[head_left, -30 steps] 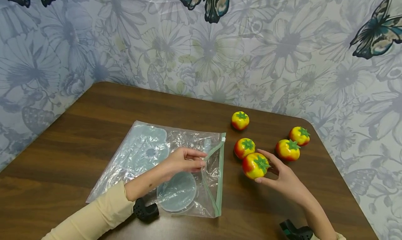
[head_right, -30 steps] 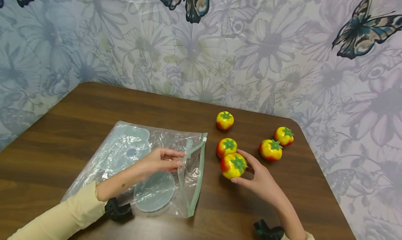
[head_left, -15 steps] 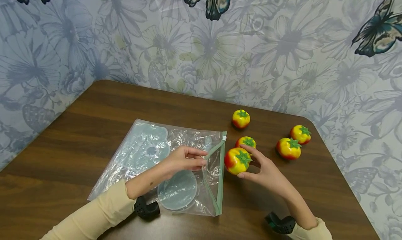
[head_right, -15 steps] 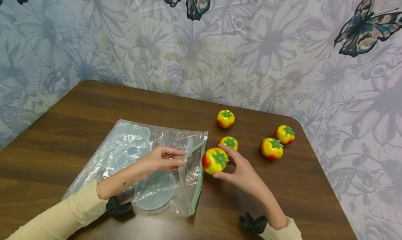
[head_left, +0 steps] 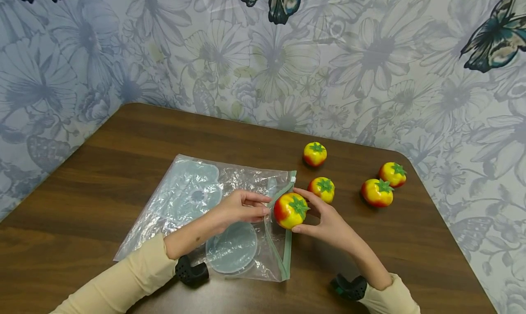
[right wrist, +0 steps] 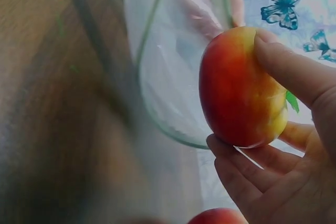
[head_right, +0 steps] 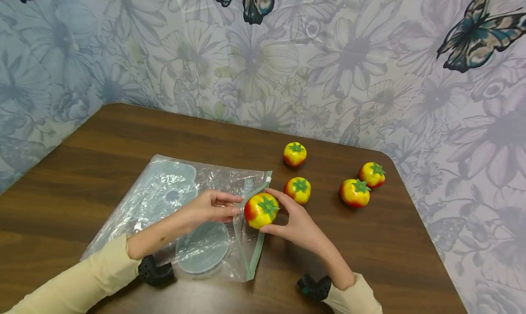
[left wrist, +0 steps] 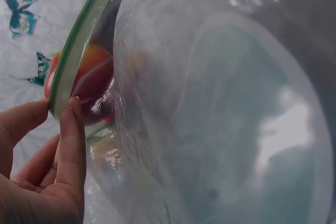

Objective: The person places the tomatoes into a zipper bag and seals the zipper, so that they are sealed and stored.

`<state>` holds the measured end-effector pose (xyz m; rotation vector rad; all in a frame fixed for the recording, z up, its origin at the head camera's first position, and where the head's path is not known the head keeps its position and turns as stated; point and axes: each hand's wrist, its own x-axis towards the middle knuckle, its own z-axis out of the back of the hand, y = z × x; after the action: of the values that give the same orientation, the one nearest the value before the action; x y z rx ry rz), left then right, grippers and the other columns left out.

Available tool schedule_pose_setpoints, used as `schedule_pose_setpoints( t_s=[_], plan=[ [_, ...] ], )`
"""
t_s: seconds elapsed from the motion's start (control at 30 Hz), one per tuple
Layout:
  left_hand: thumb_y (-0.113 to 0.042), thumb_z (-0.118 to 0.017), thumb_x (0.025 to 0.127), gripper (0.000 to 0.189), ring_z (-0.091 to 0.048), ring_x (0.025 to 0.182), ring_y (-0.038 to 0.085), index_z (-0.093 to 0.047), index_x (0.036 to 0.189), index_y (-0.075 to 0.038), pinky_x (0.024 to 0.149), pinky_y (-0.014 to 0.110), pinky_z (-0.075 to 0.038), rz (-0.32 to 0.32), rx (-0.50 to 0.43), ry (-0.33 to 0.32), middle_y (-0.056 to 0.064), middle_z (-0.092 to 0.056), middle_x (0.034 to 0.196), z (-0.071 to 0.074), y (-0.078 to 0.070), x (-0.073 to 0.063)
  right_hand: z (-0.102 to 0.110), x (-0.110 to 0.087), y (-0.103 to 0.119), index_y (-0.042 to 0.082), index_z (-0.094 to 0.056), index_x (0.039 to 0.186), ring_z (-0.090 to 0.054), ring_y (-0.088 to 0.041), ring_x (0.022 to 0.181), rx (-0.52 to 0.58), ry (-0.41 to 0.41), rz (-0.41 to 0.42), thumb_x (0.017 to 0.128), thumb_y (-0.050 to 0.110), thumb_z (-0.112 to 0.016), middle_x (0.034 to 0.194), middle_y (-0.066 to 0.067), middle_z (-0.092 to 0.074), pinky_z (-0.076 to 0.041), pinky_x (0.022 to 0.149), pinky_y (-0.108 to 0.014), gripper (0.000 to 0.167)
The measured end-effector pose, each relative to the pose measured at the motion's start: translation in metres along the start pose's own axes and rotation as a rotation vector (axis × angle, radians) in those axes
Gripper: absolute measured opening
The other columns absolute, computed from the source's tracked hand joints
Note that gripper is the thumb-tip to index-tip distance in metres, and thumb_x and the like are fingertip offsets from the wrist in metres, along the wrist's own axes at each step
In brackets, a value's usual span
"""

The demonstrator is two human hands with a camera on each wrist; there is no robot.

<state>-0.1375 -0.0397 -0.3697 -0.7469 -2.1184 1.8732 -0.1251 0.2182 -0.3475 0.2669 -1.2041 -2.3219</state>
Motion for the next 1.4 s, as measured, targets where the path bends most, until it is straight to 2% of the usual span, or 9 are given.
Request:
schedule_pose_setpoints(
  t_s=[0.37,0.57,0.77,0.9,1.03,1.13,1.27,1.4],
  plan=[
    [-0.005,-0.068,0.086,0.039,-0.065,0.085,0.021,-0.057,0.120,0.010,0.080,0.039,-0.053,0.007,-0.012,-0.002,0.012,-0.065,0.094,0.001,-0.004,0.002,-0.013,0.006,-0.013,0.012,-0.040,0.140,-0.049,-0.020,0.114,-0.013,-0.011,0.005,0.075,0.023,-0.080,0.129,-0.004,-0.048,-0.042,0.097,-0.038,0.077],
    [-0.004,-0.066,0.087,0.038,-0.065,0.087,0.022,-0.056,0.121,0.010,0.080,0.038,-0.053,0.002,-0.011,0.008,0.013,-0.065,0.095,0.002,-0.006,0.002,-0.020,0.008,-0.016,0.010,-0.040,0.139,-0.051,-0.021,0.112,-0.091,-0.012,0.024,0.075,0.026,-0.080,0.128,-0.005,-0.049,-0.045,0.095,-0.039,0.077],
    [-0.004,-0.066,0.087,0.037,-0.064,0.090,0.024,-0.056,0.121,0.009,0.081,0.037,-0.053,0.000,0.003,0.008,0.014,-0.065,0.099,0.004,-0.007,0.003,-0.025,0.009,-0.018,0.010,-0.038,0.140,-0.049,-0.022,0.113,-0.137,-0.007,0.023,0.076,0.029,-0.079,0.128,-0.006,-0.048,-0.042,0.097,-0.044,0.078],
    [-0.004,-0.066,0.087,0.037,-0.065,0.088,0.022,-0.057,0.121,0.008,0.080,0.036,-0.053,0.002,0.010,-0.001,0.014,-0.065,0.099,0.004,-0.007,0.004,-0.023,0.009,-0.016,0.011,-0.036,0.142,-0.047,-0.023,0.116,-0.167,0.007,0.024,0.076,0.031,-0.079,0.133,-0.006,-0.046,-0.040,0.098,-0.044,0.081],
    [-0.004,-0.067,0.086,0.038,-0.065,0.087,0.021,-0.057,0.121,0.008,0.080,0.036,-0.053,0.002,0.015,-0.005,0.013,-0.066,0.098,0.004,-0.007,0.004,-0.016,0.007,-0.012,0.011,-0.033,0.144,-0.044,-0.022,0.121,-0.206,0.064,0.032,0.077,0.032,-0.078,0.138,-0.006,-0.043,-0.040,0.099,-0.043,0.083],
    [-0.004,-0.067,0.086,0.038,-0.065,0.086,0.020,-0.057,0.121,0.007,0.079,0.036,-0.054,0.001,0.023,-0.007,0.013,-0.066,0.097,0.004,-0.008,0.004,-0.009,0.005,-0.009,0.009,-0.033,0.145,-0.044,-0.021,0.122,-0.216,0.111,0.046,0.078,0.025,-0.077,0.140,-0.007,-0.042,-0.041,0.098,-0.041,0.082],
    [-0.005,-0.067,0.086,0.038,-0.065,0.085,0.020,-0.058,0.121,0.006,0.079,0.035,-0.054,0.004,0.033,-0.016,0.012,-0.066,0.097,0.003,-0.009,0.004,-0.004,0.005,-0.008,0.003,-0.038,0.142,-0.051,-0.021,0.115,-0.223,0.124,0.066,0.080,0.017,-0.075,0.136,-0.009,-0.047,-0.045,0.094,-0.039,0.074],
    [-0.005,-0.068,0.086,0.038,-0.065,0.086,0.020,-0.058,0.121,0.006,0.079,0.036,-0.054,0.004,0.031,-0.023,0.012,-0.066,0.098,0.003,-0.010,0.003,-0.005,0.007,-0.010,0.001,-0.043,0.138,-0.058,-0.019,0.104,-0.216,0.105,0.064,0.082,0.017,-0.073,0.129,-0.010,-0.053,-0.048,0.090,-0.037,0.065]
  ],
)
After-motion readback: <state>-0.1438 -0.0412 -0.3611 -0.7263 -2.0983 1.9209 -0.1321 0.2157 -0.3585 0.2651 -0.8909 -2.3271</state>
